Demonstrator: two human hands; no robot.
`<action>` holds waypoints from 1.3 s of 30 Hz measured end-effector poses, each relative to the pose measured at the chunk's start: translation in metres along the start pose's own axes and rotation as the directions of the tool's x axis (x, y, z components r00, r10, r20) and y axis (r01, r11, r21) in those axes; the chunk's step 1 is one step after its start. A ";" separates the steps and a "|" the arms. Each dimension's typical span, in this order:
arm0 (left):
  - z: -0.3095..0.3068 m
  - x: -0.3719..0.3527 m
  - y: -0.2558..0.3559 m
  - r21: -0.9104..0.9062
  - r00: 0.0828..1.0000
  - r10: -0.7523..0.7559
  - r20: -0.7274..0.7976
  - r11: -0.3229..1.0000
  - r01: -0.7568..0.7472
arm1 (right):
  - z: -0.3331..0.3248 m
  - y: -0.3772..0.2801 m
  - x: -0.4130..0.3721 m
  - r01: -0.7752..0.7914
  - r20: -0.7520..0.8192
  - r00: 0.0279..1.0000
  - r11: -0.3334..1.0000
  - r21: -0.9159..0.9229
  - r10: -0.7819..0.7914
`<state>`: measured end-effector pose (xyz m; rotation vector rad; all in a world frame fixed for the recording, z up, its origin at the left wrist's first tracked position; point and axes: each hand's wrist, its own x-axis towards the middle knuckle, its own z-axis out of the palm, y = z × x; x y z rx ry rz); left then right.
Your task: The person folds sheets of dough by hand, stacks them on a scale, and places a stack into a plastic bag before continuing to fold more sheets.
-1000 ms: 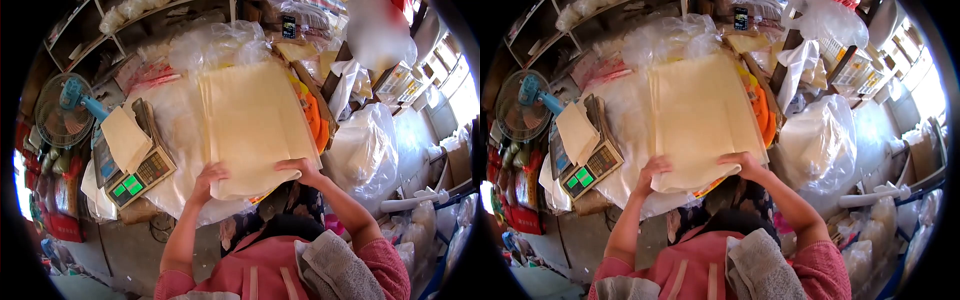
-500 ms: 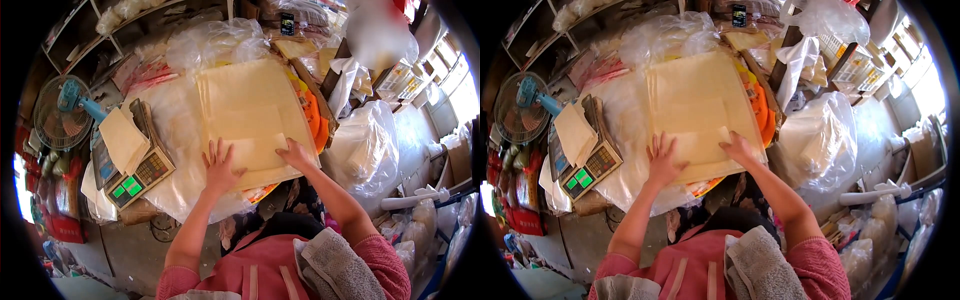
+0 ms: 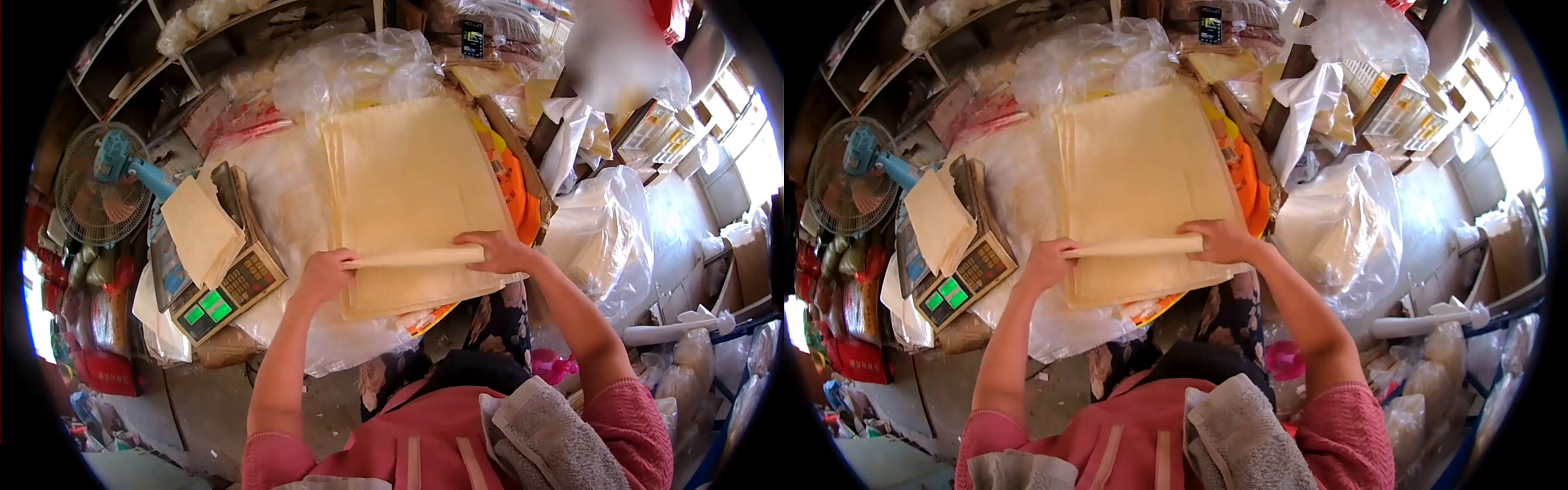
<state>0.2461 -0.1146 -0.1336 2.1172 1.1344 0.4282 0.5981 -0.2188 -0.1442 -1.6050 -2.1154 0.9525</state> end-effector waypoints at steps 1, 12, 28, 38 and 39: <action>-0.003 0.002 -0.001 -0.034 0.999 -0.002 -0.045 0.999 0.000 | 0.004 0.007 0.003 -0.005 -0.097 0.995 0.993 0.117 0.016; 0.059 0.072 -0.001 0.439 0.952 0.077 -0.297 0.896 0.065 | 0.017 -0.008 0.045 -0.517 -0.430 0.701 0.821 0.243 0.569; 0.065 0.089 -0.002 0.644 0.991 0.134 -0.029 0.760 -0.083 | 0.044 -0.004 0.064 -0.292 -0.743 0.668 0.933 -0.210 0.042; 0.065 0.061 -0.019 -0.161 0.905 -0.140 0.401 0.962 0.220 | 0.071 -0.053 0.026 -0.099 -0.118 0.713 0.266 0.959 0.691; 0.059 0.048 -0.015 -0.349 0.904 -0.085 0.418 0.904 0.247 | 0.068 -0.059 0.029 -0.078 -0.123 0.751 0.272 0.959 0.649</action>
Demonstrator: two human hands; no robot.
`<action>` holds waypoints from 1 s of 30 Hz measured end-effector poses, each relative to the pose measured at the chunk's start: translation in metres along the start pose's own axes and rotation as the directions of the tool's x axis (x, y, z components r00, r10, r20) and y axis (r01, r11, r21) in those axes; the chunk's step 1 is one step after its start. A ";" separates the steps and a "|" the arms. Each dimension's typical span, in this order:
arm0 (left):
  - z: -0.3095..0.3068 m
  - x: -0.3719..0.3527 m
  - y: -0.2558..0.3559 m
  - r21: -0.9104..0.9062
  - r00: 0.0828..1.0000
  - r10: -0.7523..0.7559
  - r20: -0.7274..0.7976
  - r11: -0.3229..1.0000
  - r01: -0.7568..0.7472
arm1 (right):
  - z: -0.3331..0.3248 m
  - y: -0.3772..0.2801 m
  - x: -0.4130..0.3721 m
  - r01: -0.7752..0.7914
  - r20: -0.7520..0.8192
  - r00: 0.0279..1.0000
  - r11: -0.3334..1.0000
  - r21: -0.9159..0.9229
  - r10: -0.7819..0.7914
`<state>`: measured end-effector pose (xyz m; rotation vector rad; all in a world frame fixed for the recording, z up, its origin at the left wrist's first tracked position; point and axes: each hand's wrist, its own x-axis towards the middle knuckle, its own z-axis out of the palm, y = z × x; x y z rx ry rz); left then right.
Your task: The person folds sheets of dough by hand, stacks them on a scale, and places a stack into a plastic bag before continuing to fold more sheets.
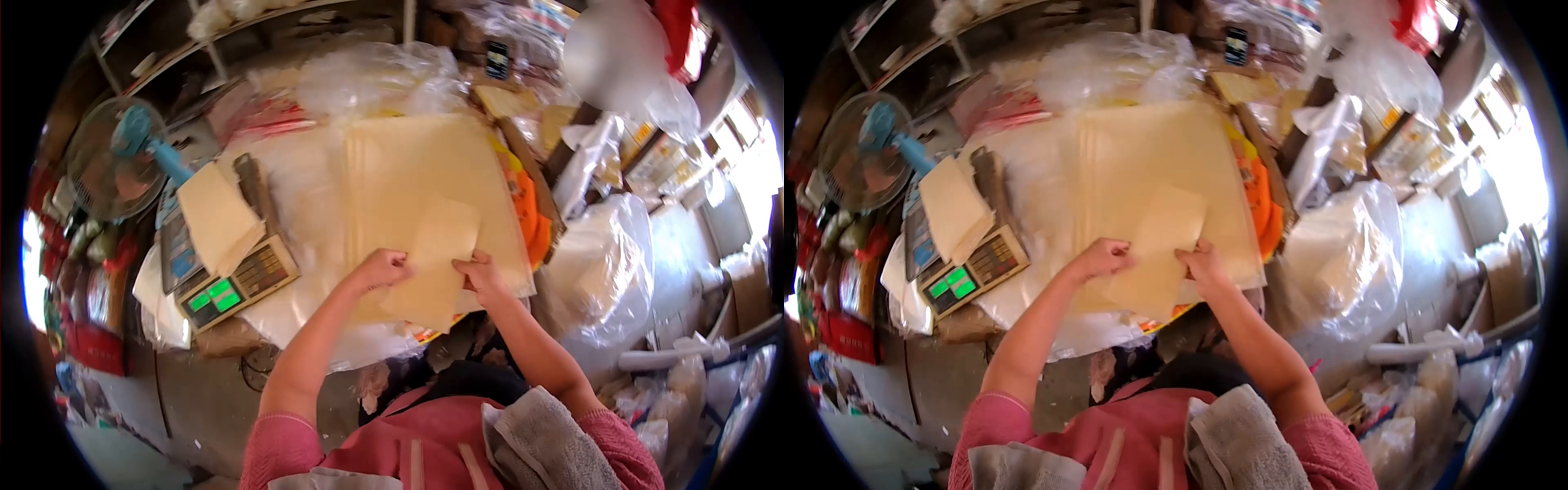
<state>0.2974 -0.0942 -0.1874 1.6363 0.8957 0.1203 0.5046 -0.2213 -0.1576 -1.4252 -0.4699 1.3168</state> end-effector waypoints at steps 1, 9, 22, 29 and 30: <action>0.004 -0.020 0.010 -0.193 0.999 0.052 0.013 0.980 -0.049 | 0.009 -0.006 0.002 0.018 0.068 0.997 1.000 0.008 -0.018; -0.078 -0.133 0.039 -0.354 0.566 0.249 -0.786 0.570 -0.741 | 0.085 -0.066 -0.034 0.336 0.450 0.860 0.932 -0.139 -0.242; -0.255 -0.180 -0.050 -0.083 0.278 0.004 -0.961 0.950 -0.300 | 0.018 0.004 -0.018 0.409 0.421 0.874 0.833 -0.374 -0.240; -0.125 -0.175 0.023 0.681 -0.134 0.720 -0.681 0.689 0.247 | 0.027 0.020 -0.028 0.789 0.680 0.589 0.126 -0.602 -0.438; -0.108 -0.167 0.018 0.724 -0.083 0.741 -0.667 0.670 0.166 | 0.031 0.023 -0.028 0.808 0.721 0.542 0.029 -0.589 -0.431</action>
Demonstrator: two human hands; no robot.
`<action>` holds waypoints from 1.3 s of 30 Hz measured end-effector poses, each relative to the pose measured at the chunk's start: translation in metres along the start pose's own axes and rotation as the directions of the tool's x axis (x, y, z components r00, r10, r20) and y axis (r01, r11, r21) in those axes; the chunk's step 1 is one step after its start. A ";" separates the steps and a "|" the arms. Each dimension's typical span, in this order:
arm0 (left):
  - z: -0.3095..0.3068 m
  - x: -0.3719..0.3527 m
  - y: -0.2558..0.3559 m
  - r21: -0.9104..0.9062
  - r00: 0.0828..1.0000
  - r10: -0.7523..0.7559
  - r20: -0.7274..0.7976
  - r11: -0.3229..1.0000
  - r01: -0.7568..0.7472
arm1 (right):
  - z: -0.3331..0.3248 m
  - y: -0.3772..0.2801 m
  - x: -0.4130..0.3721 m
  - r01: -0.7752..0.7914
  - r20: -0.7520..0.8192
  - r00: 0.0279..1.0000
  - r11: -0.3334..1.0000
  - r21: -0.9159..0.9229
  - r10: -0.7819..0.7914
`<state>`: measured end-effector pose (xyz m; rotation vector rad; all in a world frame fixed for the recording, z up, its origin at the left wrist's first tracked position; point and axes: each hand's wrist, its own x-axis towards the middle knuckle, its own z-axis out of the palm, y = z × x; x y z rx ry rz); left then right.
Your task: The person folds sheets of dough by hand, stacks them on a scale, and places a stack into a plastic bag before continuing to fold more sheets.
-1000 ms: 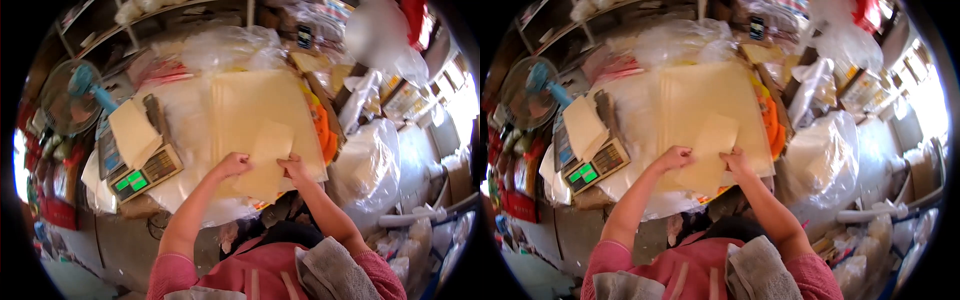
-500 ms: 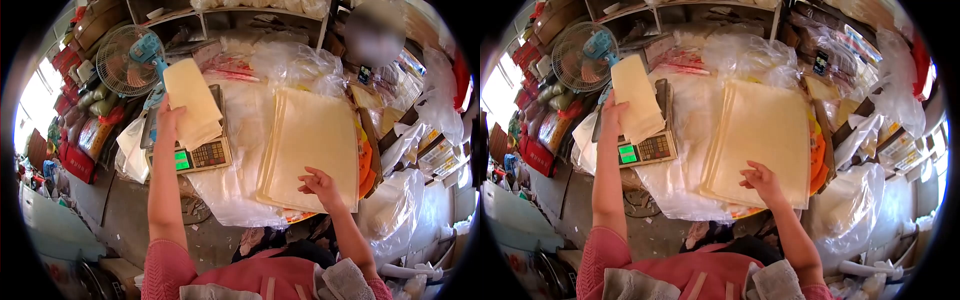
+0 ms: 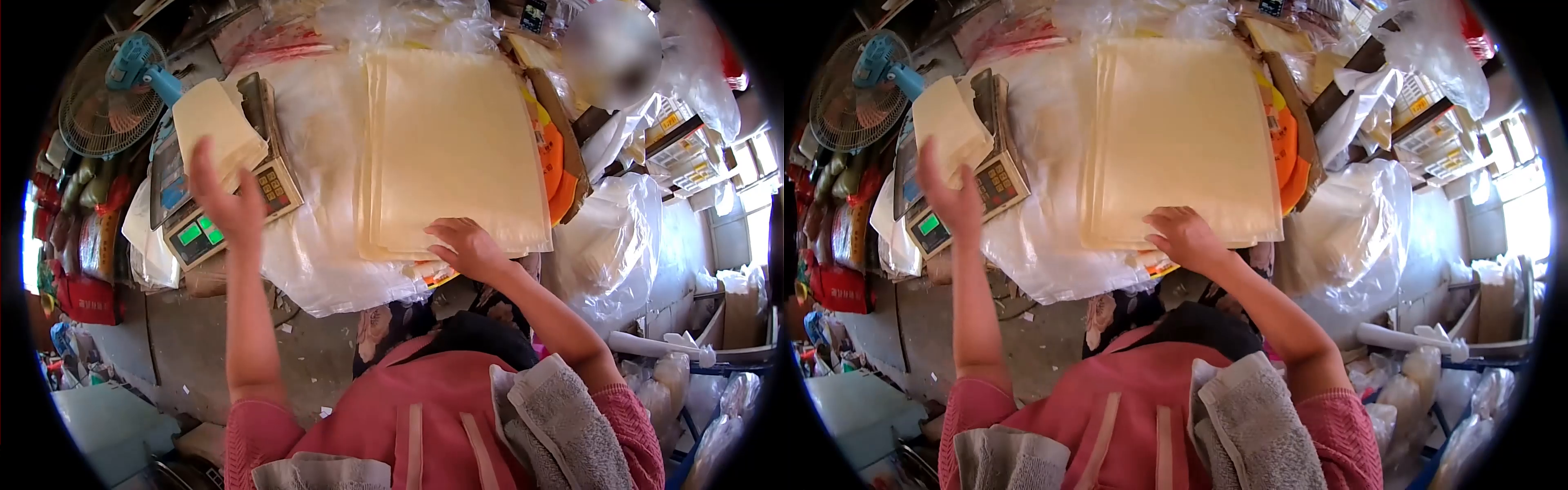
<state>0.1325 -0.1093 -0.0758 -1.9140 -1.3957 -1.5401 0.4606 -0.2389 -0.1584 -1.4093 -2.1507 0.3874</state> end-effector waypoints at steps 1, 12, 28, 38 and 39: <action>0.008 -0.019 0.008 -0.087 0.998 0.036 0.043 0.996 -0.032 | 0.003 -0.001 0.001 0.063 0.015 0.998 0.995 -0.076 -0.062; 0.029 -0.119 0.099 -0.466 0.914 0.061 0.400 0.873 0.146 | 0.013 0.021 0.010 0.106 0.064 0.993 0.988 -0.109 -0.100; 0.096 -0.178 0.128 -0.265 0.520 0.187 0.834 0.961 0.079 | -0.015 0.043 0.003 -0.249 0.288 0.922 0.966 -0.069 0.258; 0.086 -0.183 0.130 -0.335 0.552 0.279 0.786 0.942 0.001 | -0.160 -0.022 0.032 -0.015 -0.279 0.951 0.879 -0.476 -0.134; 0.089 -0.179 0.126 -0.340 0.527 0.230 0.818 0.932 0.122 | -0.146 -0.026 0.022 -0.011 -0.240 0.965 0.899 -0.438 -0.105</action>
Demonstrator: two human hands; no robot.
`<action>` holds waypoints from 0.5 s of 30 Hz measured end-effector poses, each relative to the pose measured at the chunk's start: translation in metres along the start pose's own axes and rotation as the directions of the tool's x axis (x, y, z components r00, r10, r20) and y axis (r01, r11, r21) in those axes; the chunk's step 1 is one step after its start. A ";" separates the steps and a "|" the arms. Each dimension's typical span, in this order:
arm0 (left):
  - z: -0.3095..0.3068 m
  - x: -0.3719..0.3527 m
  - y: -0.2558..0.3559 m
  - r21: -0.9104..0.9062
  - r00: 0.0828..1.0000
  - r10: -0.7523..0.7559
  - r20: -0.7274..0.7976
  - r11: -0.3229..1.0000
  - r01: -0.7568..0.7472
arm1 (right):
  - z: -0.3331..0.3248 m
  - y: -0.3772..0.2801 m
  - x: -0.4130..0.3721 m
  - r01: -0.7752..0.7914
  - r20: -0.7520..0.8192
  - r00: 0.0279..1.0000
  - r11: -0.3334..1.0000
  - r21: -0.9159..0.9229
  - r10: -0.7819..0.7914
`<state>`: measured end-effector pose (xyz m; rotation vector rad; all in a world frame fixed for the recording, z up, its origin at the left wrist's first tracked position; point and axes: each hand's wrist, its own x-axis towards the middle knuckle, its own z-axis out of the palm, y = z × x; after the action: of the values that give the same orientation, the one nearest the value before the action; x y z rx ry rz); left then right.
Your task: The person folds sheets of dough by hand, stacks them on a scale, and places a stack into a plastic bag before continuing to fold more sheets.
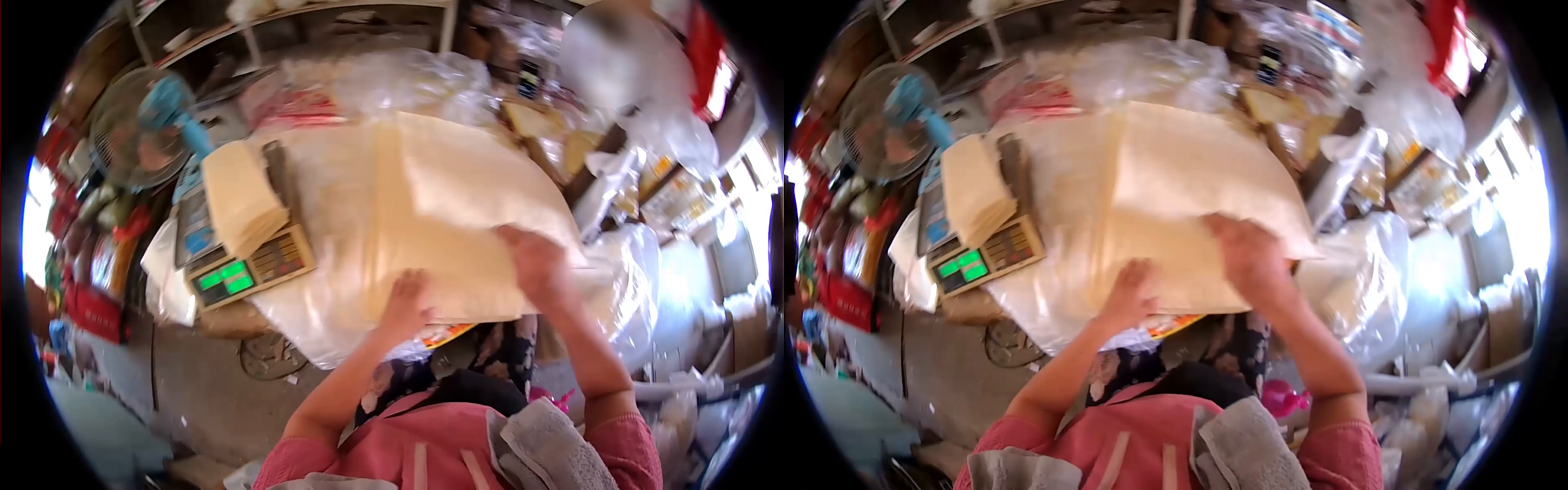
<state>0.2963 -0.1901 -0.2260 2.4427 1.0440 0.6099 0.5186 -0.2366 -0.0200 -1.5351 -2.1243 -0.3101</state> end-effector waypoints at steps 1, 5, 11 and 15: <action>-0.005 0.003 -0.005 -0.283 0.983 -0.175 0.051 0.942 0.182 | 0.011 -0.002 -0.015 0.056 0.019 0.998 0.990 0.127 -0.059; -0.048 0.010 0.008 -0.388 0.944 -0.158 -0.291 0.921 0.034 | 0.036 -0.015 -0.067 -0.008 0.313 0.949 0.987 0.164 -0.045; -0.063 -0.022 -0.036 -0.429 0.992 0.088 0.093 0.902 -0.040 | -0.032 -0.001 -0.055 -0.483 0.621 0.778 0.540 0.690 -0.098; -0.093 -0.026 -0.022 -0.724 0.956 -0.258 0.141 0.631 0.278 | -0.023 0.072 -0.097 -0.515 0.563 0.820 0.561 0.648 0.101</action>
<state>0.2177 -0.1774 -0.1673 1.5344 0.8842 0.7200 0.6153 -0.3023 -0.0583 -1.4416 -1.7876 1.1205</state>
